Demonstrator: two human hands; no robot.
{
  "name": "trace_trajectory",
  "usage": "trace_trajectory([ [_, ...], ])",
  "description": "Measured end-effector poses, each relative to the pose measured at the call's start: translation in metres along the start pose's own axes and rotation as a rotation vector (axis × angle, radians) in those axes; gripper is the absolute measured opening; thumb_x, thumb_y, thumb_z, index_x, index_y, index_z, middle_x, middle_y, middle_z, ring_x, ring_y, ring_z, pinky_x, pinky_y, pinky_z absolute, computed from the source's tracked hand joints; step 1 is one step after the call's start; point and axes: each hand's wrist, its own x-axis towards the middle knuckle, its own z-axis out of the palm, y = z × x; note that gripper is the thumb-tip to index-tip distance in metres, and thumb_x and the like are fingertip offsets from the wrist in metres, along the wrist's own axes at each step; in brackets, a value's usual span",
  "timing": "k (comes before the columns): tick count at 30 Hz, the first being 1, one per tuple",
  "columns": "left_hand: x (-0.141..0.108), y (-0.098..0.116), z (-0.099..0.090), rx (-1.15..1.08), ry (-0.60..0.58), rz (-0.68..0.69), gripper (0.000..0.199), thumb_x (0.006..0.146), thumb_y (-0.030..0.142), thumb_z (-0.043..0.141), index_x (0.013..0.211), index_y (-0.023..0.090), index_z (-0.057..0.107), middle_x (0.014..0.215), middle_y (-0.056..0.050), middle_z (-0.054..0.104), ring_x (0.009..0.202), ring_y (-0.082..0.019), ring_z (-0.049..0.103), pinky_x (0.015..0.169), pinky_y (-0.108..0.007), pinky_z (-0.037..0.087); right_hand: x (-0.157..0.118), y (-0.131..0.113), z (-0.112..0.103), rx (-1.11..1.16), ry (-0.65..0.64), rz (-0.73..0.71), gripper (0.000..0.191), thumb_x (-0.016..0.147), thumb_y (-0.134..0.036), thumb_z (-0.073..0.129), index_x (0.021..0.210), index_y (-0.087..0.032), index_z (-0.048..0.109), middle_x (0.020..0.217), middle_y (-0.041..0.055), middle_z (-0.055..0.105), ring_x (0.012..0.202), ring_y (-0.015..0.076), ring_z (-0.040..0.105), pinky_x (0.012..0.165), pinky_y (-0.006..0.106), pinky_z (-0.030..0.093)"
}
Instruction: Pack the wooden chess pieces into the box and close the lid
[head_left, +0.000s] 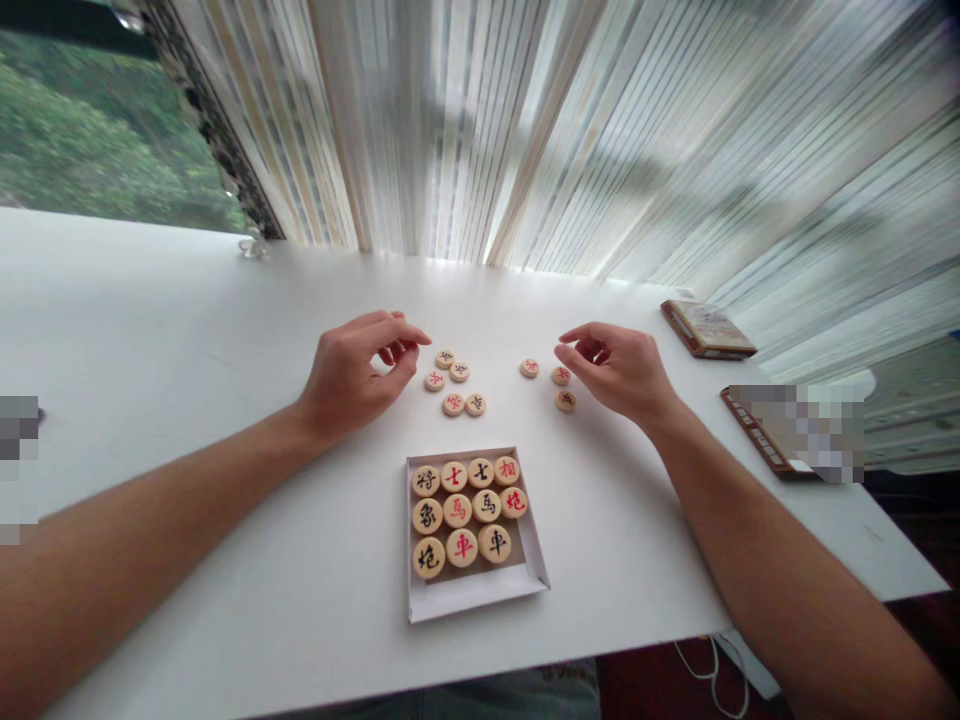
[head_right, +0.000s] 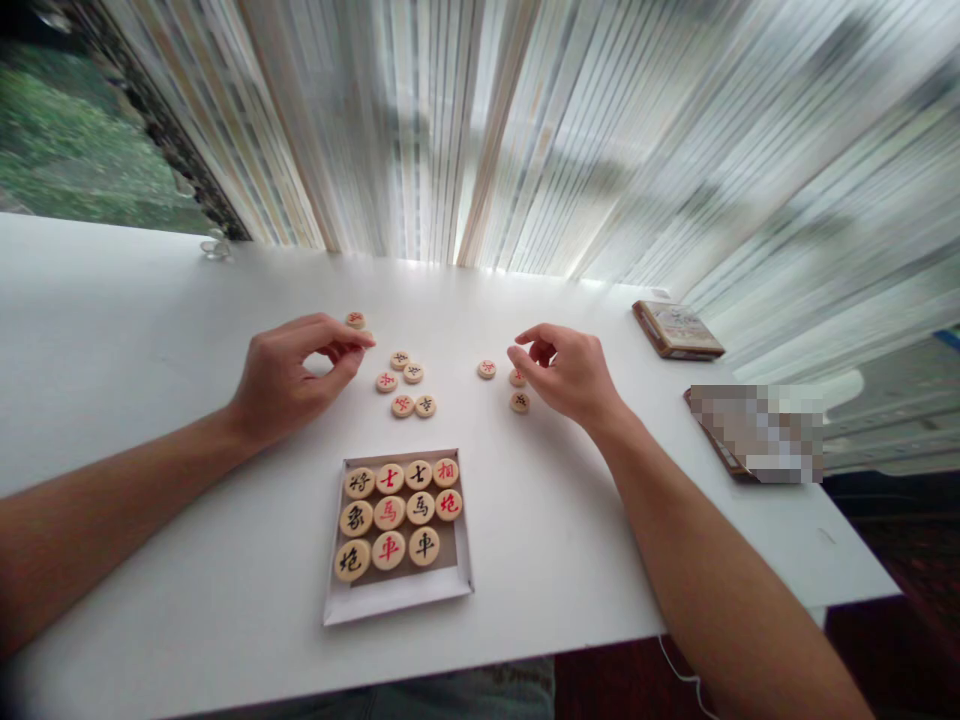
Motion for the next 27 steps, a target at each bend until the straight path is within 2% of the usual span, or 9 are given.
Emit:
trace_trajectory([
  [5, 0.001, 0.004, -0.002, 0.019, -0.04, -0.017, 0.016, 0.093, 0.015, 0.064, 0.094, 0.019, 0.079, 0.086, -0.006, 0.079, 0.068, -0.017, 0.069, 0.083, -0.038, 0.062, 0.002, 0.008, 0.006, -0.046, -0.014, -0.014, 0.028, 0.088, -0.039, 0.071, 0.096, -0.015, 0.083, 0.075, 0.0056, 0.076, 0.063, 0.0184, 0.066, 0.066, 0.032, 0.05],
  [9, 0.0, 0.006, -0.002, 0.024, -0.045, -0.006, 0.017, 0.094, 0.017, 0.063, 0.094, 0.019, 0.08, 0.084, -0.004, 0.078, 0.065, -0.016, 0.067, 0.086, -0.036, 0.062, 0.002, 0.012, 0.007, -0.073, -0.046, -0.011, 0.027, 0.088, -0.038, 0.07, 0.095, -0.016, 0.084, 0.084, 0.0076, 0.079, 0.066, 0.019, 0.067, 0.068, 0.033, 0.05],
  [13, -0.001, 0.005, -0.002, 0.028, -0.053, -0.007, 0.017, 0.094, 0.019, 0.063, 0.094, 0.019, 0.08, 0.083, -0.002, 0.077, 0.066, -0.014, 0.067, 0.087, -0.032, 0.06, 0.002, 0.014, 0.009, 0.004, -0.115, 0.069, 0.026, 0.085, -0.033, 0.066, 0.093, -0.018, 0.086, 0.084, 0.0075, 0.08, 0.069, 0.0203, 0.067, 0.07, 0.033, 0.05],
  [16, -0.001, 0.004, -0.002, 0.014, -0.058, -0.012, 0.018, 0.094, 0.019, 0.062, 0.094, 0.02, 0.08, 0.084, -0.002, 0.077, 0.067, -0.014, 0.068, 0.087, -0.032, 0.06, 0.004, 0.018, 0.01, 0.099, -0.151, 0.153, 0.034, 0.084, -0.027, 0.057, 0.096, -0.017, 0.087, 0.086, 0.0079, 0.081, 0.072, 0.0206, 0.068, 0.07, 0.033, 0.05],
  [19, -0.001, 0.003, -0.002, 0.009, -0.057, -0.011, 0.017, 0.093, 0.019, 0.063, 0.093, 0.02, 0.08, 0.082, -0.002, 0.076, 0.067, -0.015, 0.069, 0.087, -0.032, 0.06, 0.005, 0.023, 0.01, 0.127, -0.189, 0.175, 0.041, 0.085, -0.025, 0.05, 0.099, -0.016, 0.087, 0.086, 0.0076, 0.08, 0.067, 0.0184, 0.065, 0.066, 0.032, 0.049],
  [27, 0.0, 0.004, -0.004, 0.019, -0.056, 0.013, 0.017, 0.094, 0.018, 0.063, 0.093, 0.017, 0.08, 0.082, -0.002, 0.076, 0.067, -0.014, 0.068, 0.089, -0.032, 0.06, 0.008, 0.024, -0.002, 0.159, -0.324, 0.171, 0.033, 0.08, -0.034, 0.069, 0.102, -0.017, 0.087, 0.085, 0.0074, 0.08, 0.071, 0.0186, 0.063, 0.063, 0.03, 0.046],
])
